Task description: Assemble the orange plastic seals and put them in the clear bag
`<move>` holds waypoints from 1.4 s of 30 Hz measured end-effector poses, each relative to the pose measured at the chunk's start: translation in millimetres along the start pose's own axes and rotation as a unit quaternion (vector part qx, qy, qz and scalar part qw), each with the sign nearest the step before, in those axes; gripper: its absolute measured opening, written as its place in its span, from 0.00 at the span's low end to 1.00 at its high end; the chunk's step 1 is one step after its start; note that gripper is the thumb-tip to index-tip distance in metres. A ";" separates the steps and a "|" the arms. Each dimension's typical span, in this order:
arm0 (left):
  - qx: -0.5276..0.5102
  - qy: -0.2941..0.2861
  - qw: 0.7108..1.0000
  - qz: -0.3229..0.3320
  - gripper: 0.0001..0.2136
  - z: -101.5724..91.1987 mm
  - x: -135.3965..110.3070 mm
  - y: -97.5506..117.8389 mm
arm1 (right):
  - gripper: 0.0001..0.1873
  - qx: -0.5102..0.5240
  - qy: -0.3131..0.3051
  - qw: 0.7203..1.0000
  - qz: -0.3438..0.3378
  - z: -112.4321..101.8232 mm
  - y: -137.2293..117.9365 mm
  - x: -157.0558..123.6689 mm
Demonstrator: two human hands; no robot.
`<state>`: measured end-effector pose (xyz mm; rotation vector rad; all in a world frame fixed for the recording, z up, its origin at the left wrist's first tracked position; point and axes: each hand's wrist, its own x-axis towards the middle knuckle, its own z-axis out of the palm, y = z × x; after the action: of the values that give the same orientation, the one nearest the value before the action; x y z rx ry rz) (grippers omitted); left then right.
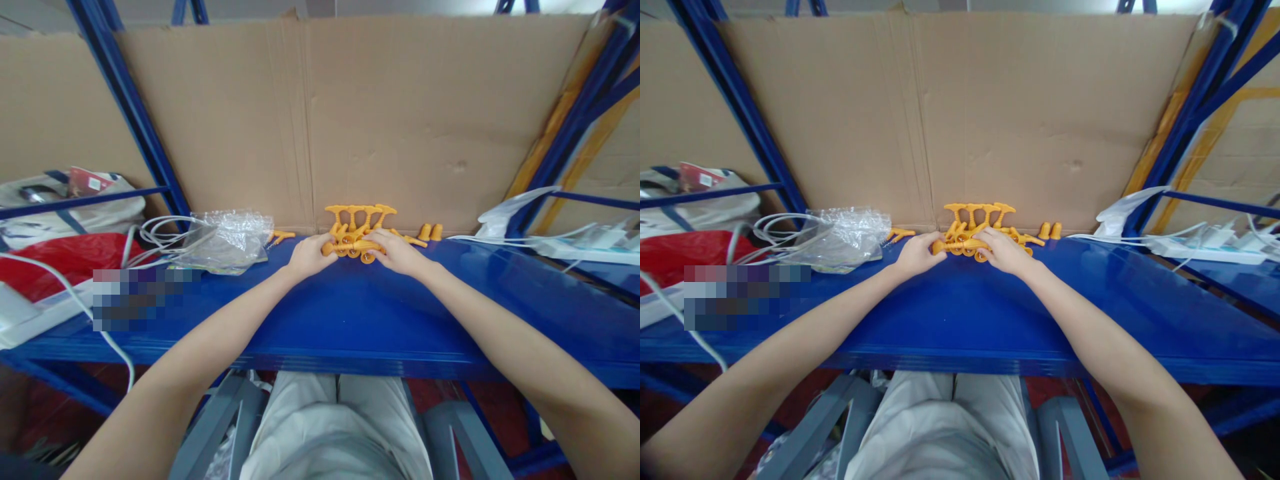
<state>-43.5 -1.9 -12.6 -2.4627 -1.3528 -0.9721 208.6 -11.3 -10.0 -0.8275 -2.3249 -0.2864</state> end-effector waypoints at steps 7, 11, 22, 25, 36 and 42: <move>-0.089 -0.008 0.996 -0.018 0.13 6.5 4.1 -7.3 | 0.16 -0.019 -0.004 1.000 -0.005 2.6 1.5 -0.5; -0.097 -0.008 0.995 -0.005 0.12 6.7 4.1 -9.2 | 0.16 -0.020 0.002 1.000 0.002 5.8 -0.6 -0.2; 0.037 -0.030 0.999 0.013 0.13 -2.5 2.4 1.0 | 0.20 0.081 -0.008 0.995 0.057 2.8 8.5 0.7; 0.054 -0.044 0.998 0.000 0.14 -3.0 1.9 2.2 | 0.24 0.166 -0.019 0.981 0.103 1.3 14.3 -1.5; 0.049 -0.043 0.998 -0.001 0.14 -1.3 1.4 1.1 | 0.17 0.350 -0.012 0.902 0.252 0.5 12.1 -1.0; 0.045 -0.036 0.998 -0.014 0.13 -1.2 1.5 0.1 | 0.19 0.399 -0.021 0.860 0.316 -0.7 -7.0 2.2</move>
<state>-43.3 -1.4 -10.7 -2.4399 -1.4235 -0.8163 203.2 -15.9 -8.0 -1.0639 -1.7864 0.9236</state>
